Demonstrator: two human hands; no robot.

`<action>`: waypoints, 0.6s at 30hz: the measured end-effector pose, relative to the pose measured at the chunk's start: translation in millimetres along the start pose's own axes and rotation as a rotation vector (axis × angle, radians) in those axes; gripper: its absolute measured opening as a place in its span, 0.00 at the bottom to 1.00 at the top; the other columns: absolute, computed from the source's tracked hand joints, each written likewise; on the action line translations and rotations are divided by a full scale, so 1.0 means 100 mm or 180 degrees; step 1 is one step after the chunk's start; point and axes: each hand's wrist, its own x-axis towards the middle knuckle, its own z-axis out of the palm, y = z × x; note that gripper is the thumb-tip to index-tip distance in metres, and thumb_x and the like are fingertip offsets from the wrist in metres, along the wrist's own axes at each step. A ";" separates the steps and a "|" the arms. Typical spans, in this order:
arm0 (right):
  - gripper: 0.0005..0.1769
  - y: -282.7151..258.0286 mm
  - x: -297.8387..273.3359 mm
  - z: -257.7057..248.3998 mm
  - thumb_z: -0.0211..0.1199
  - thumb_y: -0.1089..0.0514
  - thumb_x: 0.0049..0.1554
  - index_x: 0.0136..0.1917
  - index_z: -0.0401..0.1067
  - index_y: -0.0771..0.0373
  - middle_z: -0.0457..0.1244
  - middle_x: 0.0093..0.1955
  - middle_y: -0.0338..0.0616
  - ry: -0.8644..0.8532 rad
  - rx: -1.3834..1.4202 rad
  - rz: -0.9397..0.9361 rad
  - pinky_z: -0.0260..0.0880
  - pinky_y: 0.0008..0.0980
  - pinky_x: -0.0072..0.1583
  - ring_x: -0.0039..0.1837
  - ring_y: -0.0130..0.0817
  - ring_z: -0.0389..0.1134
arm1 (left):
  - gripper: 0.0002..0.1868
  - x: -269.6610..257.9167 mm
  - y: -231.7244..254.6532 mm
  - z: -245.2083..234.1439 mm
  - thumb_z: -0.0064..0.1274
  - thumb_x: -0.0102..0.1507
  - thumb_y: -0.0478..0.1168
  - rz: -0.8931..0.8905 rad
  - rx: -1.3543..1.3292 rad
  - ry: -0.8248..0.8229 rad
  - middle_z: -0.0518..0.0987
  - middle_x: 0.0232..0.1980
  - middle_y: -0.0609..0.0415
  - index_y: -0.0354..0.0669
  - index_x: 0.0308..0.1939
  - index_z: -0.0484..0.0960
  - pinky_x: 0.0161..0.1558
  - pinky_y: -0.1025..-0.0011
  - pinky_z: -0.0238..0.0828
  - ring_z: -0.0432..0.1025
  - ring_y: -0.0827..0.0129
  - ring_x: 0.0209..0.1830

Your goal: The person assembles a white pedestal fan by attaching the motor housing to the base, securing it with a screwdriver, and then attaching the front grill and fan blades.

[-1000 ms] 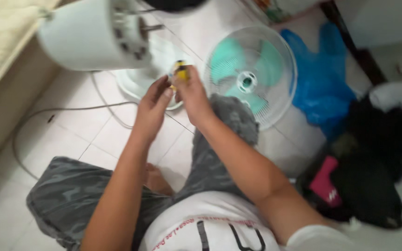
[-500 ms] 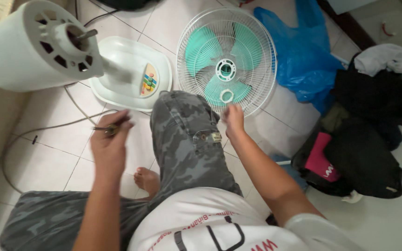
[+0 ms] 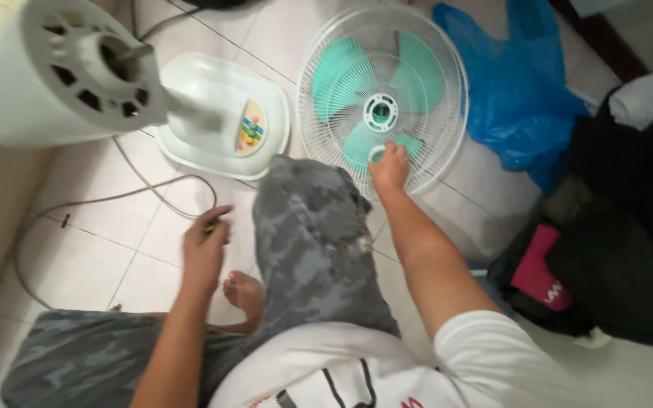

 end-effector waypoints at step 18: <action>0.26 1.59 -0.60 -0.29 0.57 0.55 0.55 0.63 0.66 0.71 0.60 0.57 0.56 -0.0620 0.3889 0.0421 0.80 0.46 0.47 0.50 0.45 0.69 | 0.19 1.73 -0.76 2.32 0.60 0.58 0.45 -0.0174 0.1329 0.0110 0.82 0.41 0.39 0.34 0.45 0.81 0.47 0.55 0.71 0.76 0.47 0.43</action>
